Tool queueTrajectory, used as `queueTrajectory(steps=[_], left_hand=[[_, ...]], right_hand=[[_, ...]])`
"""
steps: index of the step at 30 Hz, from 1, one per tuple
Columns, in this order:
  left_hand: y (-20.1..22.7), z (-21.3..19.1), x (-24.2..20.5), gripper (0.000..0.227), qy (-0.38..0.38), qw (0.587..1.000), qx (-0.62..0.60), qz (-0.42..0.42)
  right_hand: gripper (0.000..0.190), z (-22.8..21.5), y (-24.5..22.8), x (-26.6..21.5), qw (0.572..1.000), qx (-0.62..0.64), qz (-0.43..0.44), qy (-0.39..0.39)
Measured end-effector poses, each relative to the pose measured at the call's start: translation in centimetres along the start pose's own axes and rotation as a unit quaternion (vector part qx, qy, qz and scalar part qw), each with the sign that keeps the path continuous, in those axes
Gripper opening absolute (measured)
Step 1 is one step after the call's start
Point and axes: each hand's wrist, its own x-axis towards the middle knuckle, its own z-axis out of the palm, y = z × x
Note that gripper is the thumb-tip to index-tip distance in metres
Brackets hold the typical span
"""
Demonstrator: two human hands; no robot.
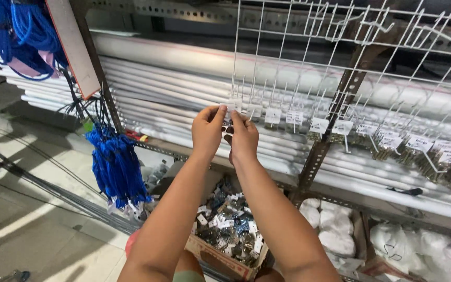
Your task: Hanging small hardware items with tags onto a wire rack.
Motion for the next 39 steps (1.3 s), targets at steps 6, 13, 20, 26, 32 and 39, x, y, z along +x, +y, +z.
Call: queueTrajectory(steps=[6,13,20,26,32,39], left_hand=[[0.3,0.0,-0.7,0.021,-0.018,0.997,-0.043,-0.059],[-3.9,1.1,1.8,0.023,-0.013,0.999,0.008,-0.048],[-3.9,2.6,3.1,0.025,-0.010,0.991,0.137,-0.006],[-4.6,1.6,1.3,0.035,0.004,0.988,0.152,0.013],[-12.4,-5.3,-9.7,0.028,0.021,0.987,0.141,-0.075],[-30.5,-12.5,-23.3,0.021,0.058,0.941,0.241,-0.230]], right_hand=[[0.026,-0.4,0.6,0.7,1.000,-0.014,-0.006,0.026],[0.025,-0.3,3.0,3.5,0.997,-0.027,-0.037,0.056],[0.023,-1.5,4.2,3.0,0.998,-0.016,-0.051,0.046],[0.027,-12.1,11.4,-2.2,0.971,-0.198,-0.057,-0.119],[0.027,-28.8,19.0,-8.9,0.915,-0.350,0.139,-0.142],[0.025,-34.8,15.5,-11.9,0.850,-0.455,0.209,-0.163]])
